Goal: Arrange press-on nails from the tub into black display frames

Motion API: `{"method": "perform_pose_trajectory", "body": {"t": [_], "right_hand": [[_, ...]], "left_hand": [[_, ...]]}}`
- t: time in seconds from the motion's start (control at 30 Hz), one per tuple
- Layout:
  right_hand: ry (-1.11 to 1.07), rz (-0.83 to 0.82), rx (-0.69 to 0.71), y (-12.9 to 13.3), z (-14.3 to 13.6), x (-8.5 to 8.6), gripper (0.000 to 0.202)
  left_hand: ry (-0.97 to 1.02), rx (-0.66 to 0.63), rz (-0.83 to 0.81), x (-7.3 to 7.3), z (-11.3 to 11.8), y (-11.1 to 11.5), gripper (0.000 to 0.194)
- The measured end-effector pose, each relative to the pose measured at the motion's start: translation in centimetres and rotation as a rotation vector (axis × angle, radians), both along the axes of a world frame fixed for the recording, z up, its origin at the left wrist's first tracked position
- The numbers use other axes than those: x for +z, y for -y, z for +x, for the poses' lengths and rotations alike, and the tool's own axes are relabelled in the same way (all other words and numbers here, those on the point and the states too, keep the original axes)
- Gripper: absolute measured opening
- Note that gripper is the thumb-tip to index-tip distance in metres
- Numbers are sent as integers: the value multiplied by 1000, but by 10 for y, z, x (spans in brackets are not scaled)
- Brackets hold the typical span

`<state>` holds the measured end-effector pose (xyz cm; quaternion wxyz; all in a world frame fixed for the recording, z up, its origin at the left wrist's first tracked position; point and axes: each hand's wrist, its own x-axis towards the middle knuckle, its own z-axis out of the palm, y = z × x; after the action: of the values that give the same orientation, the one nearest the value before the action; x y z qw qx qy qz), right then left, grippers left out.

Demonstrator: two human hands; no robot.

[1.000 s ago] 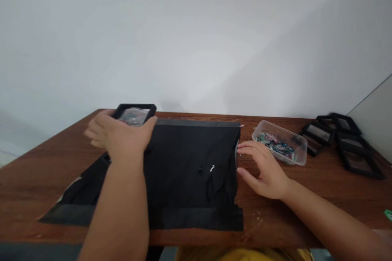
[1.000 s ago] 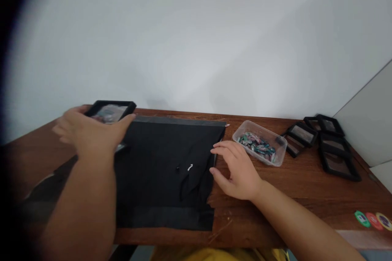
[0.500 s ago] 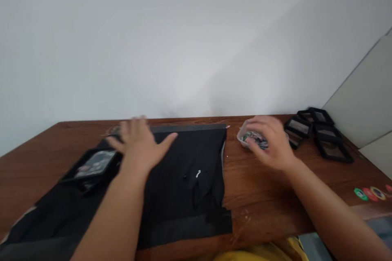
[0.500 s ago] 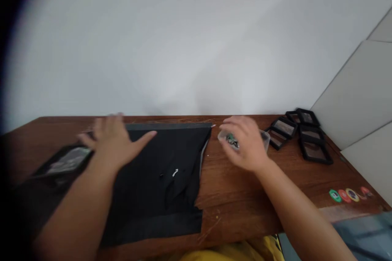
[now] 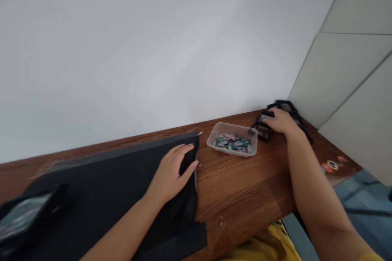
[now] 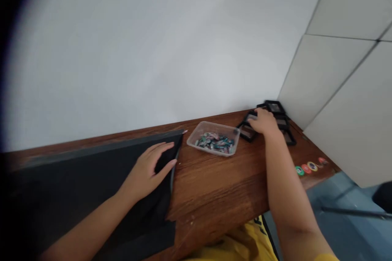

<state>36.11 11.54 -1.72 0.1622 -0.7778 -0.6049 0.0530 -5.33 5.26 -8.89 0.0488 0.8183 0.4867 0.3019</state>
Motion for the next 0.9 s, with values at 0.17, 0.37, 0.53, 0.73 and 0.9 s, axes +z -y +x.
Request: {"method": "perform_pose_trajectory", "body": {"t": [0.17, 0.37, 0.53, 0.73, 0.9], "right_hand": [[30, -126, 11, -4, -2, -5, 83], [52, -167, -18, -8, 1, -13, 93], [80, -105, -22, -12, 4, -15, 96], [99, -65, -52, -19, 5, -21, 97], [78, -116, -115, -26, 15, -33, 108]], "left_hand": [[11, -3, -89, -20, -32, -18, 55], [39, -93, -299, -21, -67, -25, 64], [43, -65, -434, -7, -74, -20, 51], [-3, -125, -444, -1, -69, -19, 37], [-4, -141, -468, 0, -70, -19, 37]]}}
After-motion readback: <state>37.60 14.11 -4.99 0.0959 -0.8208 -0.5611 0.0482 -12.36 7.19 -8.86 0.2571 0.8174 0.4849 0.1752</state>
